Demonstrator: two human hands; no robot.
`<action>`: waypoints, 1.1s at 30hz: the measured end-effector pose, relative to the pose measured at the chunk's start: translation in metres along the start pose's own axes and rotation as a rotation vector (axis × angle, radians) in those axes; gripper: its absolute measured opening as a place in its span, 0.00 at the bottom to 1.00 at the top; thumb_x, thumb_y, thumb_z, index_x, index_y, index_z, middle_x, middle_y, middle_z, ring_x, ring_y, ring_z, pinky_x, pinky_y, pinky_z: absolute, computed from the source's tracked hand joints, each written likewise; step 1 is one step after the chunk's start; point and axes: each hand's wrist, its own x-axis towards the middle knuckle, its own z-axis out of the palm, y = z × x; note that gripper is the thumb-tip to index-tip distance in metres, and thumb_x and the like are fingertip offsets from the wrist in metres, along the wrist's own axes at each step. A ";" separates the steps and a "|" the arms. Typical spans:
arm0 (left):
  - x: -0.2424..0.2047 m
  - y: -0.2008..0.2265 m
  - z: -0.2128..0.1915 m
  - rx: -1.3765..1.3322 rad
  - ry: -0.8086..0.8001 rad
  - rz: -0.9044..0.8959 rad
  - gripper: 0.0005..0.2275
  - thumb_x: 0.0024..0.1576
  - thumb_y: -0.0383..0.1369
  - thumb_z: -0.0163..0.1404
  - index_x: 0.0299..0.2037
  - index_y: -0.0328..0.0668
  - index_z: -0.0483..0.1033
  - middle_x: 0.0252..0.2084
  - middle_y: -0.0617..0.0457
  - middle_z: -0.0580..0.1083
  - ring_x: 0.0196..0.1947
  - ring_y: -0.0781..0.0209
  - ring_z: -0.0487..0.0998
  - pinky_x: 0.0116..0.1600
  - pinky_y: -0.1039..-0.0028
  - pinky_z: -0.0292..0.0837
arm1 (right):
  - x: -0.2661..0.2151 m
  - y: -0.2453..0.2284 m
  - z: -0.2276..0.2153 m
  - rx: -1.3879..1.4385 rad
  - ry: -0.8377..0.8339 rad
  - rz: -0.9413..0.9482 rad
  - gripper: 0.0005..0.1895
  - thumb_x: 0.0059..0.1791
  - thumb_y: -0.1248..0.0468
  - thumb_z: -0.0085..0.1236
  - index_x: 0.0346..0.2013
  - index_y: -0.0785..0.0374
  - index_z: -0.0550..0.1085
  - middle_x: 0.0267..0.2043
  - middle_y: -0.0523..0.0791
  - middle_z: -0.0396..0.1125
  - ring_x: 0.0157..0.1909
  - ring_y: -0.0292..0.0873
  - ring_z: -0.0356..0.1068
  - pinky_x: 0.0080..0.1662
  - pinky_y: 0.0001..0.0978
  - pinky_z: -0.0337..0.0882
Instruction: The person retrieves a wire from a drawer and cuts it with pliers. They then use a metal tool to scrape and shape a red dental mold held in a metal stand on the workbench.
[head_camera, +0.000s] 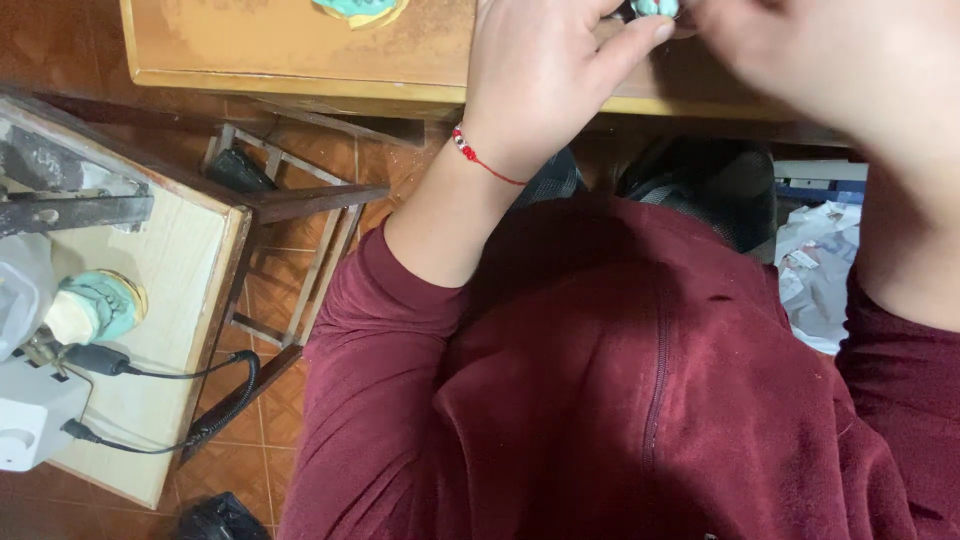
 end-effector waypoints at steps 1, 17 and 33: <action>0.002 0.003 -0.003 0.001 0.024 0.040 0.08 0.58 0.41 0.58 0.38 0.47 0.81 0.29 0.51 0.77 0.29 0.50 0.79 0.36 0.61 0.70 | -0.007 0.005 0.006 0.102 0.024 0.026 0.09 0.59 0.63 0.55 0.40 0.61 0.80 0.26 0.42 0.69 0.24 0.34 0.66 0.31 0.25 0.65; -0.007 0.021 0.007 0.336 0.131 0.126 0.11 0.61 0.36 0.60 0.50 0.44 0.76 0.51 0.54 0.75 0.58 0.48 0.70 0.70 0.48 0.54 | 0.007 -0.038 -0.033 0.967 0.023 0.577 0.11 0.58 0.72 0.60 0.55 0.67 0.74 0.39 0.36 0.69 0.32 0.25 0.62 0.36 0.18 0.62; -0.013 0.023 0.014 0.325 0.167 0.025 0.10 0.61 0.41 0.59 0.50 0.54 0.79 0.52 0.59 0.77 0.65 0.46 0.68 0.74 0.40 0.43 | 0.003 -0.041 -0.027 0.866 0.032 0.563 0.12 0.57 0.71 0.61 0.56 0.65 0.74 0.30 0.38 0.67 0.29 0.26 0.60 0.33 0.20 0.61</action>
